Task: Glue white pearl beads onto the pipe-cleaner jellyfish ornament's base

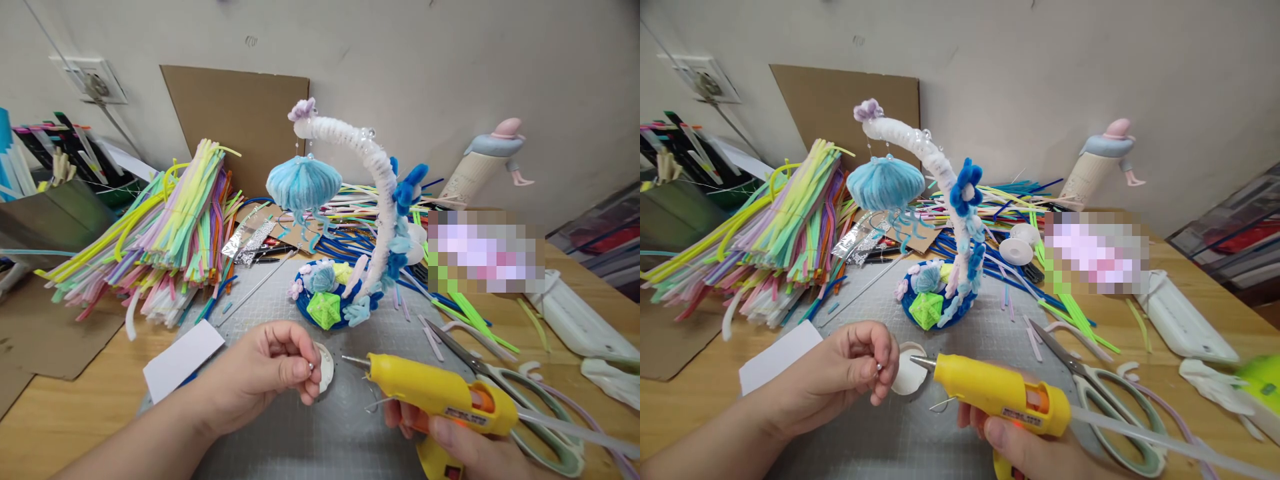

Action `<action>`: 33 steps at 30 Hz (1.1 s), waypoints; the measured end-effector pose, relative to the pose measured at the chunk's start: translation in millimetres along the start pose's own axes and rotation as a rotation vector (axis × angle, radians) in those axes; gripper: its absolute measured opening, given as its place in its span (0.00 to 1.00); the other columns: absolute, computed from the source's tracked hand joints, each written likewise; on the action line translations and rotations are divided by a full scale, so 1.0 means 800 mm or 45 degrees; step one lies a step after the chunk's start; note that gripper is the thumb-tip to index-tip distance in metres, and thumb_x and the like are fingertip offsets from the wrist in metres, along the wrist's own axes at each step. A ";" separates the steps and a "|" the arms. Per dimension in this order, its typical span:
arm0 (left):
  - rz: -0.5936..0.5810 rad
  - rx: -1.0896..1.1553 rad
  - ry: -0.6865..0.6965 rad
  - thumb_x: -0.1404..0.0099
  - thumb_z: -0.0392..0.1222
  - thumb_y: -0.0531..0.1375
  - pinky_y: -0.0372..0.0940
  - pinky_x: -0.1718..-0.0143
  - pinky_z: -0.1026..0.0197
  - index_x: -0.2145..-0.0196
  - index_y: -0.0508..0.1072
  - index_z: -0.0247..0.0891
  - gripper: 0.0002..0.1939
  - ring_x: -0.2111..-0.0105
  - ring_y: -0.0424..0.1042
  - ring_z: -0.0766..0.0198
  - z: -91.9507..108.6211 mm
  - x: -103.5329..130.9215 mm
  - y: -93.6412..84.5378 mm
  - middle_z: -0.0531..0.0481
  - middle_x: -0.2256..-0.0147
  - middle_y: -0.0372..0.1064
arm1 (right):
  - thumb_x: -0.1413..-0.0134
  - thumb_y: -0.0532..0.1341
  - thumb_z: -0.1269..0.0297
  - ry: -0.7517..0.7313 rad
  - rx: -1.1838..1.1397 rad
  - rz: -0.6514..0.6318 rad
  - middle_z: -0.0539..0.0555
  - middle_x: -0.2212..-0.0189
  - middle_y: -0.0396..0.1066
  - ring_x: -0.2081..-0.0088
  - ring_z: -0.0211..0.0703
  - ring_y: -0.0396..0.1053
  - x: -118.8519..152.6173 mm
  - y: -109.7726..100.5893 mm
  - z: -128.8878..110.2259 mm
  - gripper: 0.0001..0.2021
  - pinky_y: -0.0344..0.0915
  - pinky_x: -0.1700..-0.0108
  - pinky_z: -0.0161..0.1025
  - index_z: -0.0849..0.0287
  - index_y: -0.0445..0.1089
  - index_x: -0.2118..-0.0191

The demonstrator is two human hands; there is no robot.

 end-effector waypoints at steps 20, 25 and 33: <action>0.014 0.040 -0.021 0.46 0.33 0.67 0.68 0.76 0.70 0.72 0.73 0.32 0.05 0.77 0.72 0.70 0.000 0.004 0.004 0.49 0.75 0.73 | 0.53 0.63 0.48 -0.074 0.165 0.007 0.52 0.72 0.75 0.69 0.45 0.71 -0.003 0.013 -0.025 0.12 0.67 0.69 0.37 0.48 0.74 0.66; 0.016 0.055 -0.009 0.45 0.33 0.66 0.67 0.75 0.70 0.72 0.73 0.32 0.04 0.76 0.71 0.71 -0.003 0.002 0.004 0.49 0.75 0.72 | 0.51 0.60 0.47 -0.170 0.208 -0.058 0.51 0.72 0.74 0.71 0.45 0.71 -0.008 0.020 -0.029 0.12 0.68 0.71 0.36 0.46 0.72 0.65; 0.054 0.108 -0.042 0.46 0.31 0.66 0.68 0.75 0.70 0.72 0.73 0.33 0.04 0.76 0.72 0.70 -0.008 0.004 0.016 0.49 0.74 0.73 | 0.50 0.58 0.44 -0.473 0.570 -0.107 0.52 0.75 0.71 0.71 0.48 0.70 -0.017 0.027 -0.059 0.15 0.68 0.69 0.40 0.49 0.73 0.70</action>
Point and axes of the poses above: each hand's wrist, its own x-axis away from the middle knuckle, its own y-axis out of the palm, z = x × y, the point moved 2 cm from there along -x, towards the middle knuckle
